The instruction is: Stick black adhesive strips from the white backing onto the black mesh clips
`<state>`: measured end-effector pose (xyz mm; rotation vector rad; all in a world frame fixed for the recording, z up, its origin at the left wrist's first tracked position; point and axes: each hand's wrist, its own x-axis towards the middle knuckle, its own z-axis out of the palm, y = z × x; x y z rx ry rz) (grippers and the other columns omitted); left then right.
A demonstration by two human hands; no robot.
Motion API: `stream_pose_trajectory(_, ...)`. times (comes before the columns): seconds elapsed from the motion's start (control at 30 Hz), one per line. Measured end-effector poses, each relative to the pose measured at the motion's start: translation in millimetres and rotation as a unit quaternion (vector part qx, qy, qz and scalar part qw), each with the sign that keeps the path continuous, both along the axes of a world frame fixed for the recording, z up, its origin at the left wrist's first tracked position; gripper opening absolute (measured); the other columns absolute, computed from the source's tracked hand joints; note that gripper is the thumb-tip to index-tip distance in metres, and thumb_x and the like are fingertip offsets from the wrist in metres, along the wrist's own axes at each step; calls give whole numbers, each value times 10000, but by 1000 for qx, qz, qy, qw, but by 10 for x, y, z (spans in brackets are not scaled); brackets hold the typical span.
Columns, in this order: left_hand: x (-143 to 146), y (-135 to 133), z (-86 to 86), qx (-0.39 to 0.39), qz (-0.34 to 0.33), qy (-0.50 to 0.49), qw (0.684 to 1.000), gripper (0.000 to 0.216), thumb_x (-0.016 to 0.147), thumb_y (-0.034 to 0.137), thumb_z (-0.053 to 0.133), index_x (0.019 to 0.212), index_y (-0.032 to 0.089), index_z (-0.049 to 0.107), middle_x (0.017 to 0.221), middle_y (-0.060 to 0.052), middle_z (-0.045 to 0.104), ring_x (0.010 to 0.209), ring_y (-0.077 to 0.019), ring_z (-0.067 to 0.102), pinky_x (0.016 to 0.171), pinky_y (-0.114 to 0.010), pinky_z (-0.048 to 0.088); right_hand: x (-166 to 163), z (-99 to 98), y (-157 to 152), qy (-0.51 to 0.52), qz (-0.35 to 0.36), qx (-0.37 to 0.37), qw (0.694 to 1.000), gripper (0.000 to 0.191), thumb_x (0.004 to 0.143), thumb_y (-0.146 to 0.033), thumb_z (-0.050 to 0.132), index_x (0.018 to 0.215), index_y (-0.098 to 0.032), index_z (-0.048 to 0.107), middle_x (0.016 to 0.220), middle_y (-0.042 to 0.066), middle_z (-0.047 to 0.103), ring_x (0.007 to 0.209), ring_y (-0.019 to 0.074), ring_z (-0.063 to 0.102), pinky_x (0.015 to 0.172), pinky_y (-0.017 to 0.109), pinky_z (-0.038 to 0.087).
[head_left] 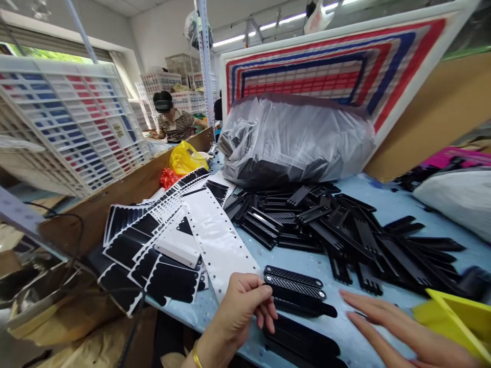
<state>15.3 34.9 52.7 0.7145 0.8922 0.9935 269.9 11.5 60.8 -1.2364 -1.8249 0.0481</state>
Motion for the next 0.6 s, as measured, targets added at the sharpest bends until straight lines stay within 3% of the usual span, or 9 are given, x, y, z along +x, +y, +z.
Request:
stream_pose_trajectory(0.07,51,-41,-2,-7,-25,-16,1000,348,617,428,757,549,133,585,482,-67,660,322,-100,568,315,-146,269,-169,149,-10,-79,90,35,992,179,859,-262,698,1023,-268,769,922,57,793,815,232,754,747,312,627)
stream_pose_trajectory(0.13,82,-71,-9,-16,-36,-28,999,376,606,449,782,557,134,584,487,-71,666,323,-109,576,313,-148,279,-317,220,-16,-99,128,51,986,170,903,-168,626,997,-235,751,808,43,776,701,185,730,649,269,602)
stream_pose_trajectory(0.23,80,-94,-34,-24,-38,-33,998,409,594,474,807,563,138,574,492,-70,670,332,-119,588,318,-151,297,-423,219,-36,-115,143,16,983,183,957,-181,548,952,-183,732,705,46,722,602,168,676,544,262,555)
stream_pose_trajectory(0.37,46,-100,-105,-24,-55,-3,998,441,607,533,783,576,149,570,524,-69,674,358,-125,596,333,-164,312,-420,159,-83,-127,132,-9,983,217,971,-179,516,900,-158,720,677,54,687,585,171,646,521,268,525)
stream_pose_trajectory(0.5,30,-90,-171,34,-101,168,980,456,628,575,718,507,168,551,441,-11,562,322,-102,495,328,-188,257,-389,107,-115,-136,127,-3,983,222,952,-128,503,864,-153,706,674,59,685,583,183,642,536,289,523)
stream_pose_trajectory(0.6,2,-69,-201,138,-67,303,941,417,693,535,662,516,160,615,418,28,471,368,-82,410,385,-204,265,-278,98,-117,-130,118,-8,984,204,939,-124,517,890,-156,712,673,57,682,584,183,644,536,286,526)
